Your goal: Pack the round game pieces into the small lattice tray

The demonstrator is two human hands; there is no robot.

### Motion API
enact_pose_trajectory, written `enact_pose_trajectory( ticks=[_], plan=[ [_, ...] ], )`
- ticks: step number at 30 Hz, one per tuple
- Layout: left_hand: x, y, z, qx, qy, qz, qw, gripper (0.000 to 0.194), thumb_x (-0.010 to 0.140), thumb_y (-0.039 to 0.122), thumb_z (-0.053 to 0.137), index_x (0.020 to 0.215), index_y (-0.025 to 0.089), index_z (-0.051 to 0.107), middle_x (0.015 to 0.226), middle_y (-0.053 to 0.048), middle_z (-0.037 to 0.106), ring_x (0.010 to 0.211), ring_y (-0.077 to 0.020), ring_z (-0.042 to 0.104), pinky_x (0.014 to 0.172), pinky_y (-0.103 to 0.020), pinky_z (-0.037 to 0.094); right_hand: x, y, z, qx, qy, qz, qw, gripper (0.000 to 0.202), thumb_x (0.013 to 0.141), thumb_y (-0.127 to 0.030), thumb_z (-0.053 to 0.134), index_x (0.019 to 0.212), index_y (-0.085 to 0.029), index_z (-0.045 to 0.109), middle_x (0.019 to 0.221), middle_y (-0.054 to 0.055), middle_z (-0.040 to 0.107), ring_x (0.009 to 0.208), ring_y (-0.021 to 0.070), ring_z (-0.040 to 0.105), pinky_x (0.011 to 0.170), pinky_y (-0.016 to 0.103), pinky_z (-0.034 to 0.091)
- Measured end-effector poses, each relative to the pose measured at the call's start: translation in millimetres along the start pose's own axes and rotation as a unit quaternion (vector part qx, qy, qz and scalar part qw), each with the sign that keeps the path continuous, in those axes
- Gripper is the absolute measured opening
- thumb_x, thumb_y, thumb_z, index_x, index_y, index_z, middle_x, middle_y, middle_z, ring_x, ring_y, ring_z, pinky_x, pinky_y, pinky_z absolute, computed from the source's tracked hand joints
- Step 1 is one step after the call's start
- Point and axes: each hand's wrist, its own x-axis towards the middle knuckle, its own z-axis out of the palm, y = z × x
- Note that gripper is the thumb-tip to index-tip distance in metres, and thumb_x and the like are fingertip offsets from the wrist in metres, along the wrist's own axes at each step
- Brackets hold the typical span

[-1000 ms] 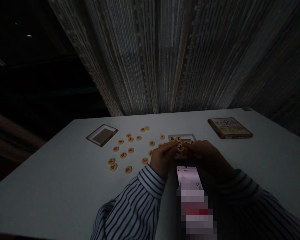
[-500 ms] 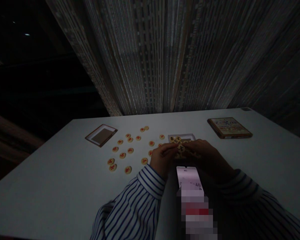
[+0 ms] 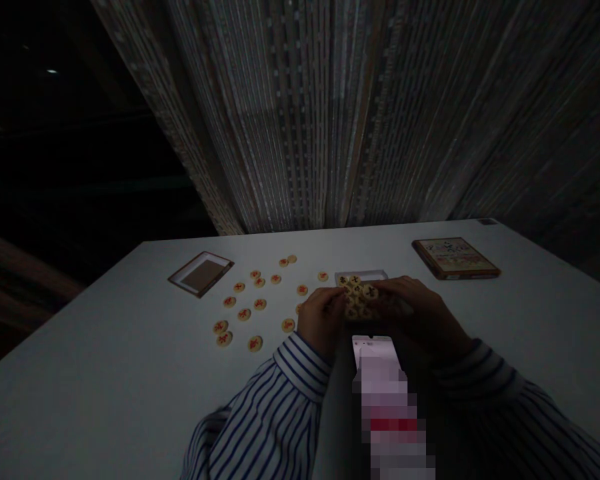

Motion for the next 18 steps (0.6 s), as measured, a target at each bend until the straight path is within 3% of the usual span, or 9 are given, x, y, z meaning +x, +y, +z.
enact_pose_trajectory(
  ticks=[6,10,18],
  plan=[
    [-2,-10,3.9,0.161,-0.055,0.026,0.985,0.020,0.074,0.015,0.058,0.093,0.014,0.065,0.086,-0.009,0.066,0.076,-0.0178,0.061,0.073,-0.033,0.051,-2,11,-2,-0.004,0.038,0.044,0.998,0.027,0.083,-0.036,0.051,0.096,-0.016,0.062,0.082,0.009,0.068,0.074,0.0202,0.062,0.066,0.035,0.050],
    [-3,-16,8.6,0.176,-0.085,0.042,0.980,0.022,0.072,0.016,0.058,0.093,0.016,0.064,0.086,-0.008,0.065,0.079,-0.0190,0.061,0.073,-0.034,0.050,-3,14,-3,-0.002,0.035,0.073,0.997,0.028,0.082,-0.038,0.050,0.098,-0.017,0.062,0.081,0.008,0.067,0.074,0.0205,0.062,0.067,0.036,0.050],
    [-3,-23,10.4,0.172,-0.078,0.025,0.982,0.023,0.072,0.014,0.056,0.093,0.016,0.065,0.084,-0.007,0.066,0.076,-0.0175,0.060,0.072,-0.033,0.049,0,19,-4,0.015,-0.011,0.152,0.988,0.032,0.078,-0.038,0.053,0.097,-0.015,0.064,0.085,0.009,0.068,0.075,0.0212,0.062,0.065,0.035,0.050]
  ],
)
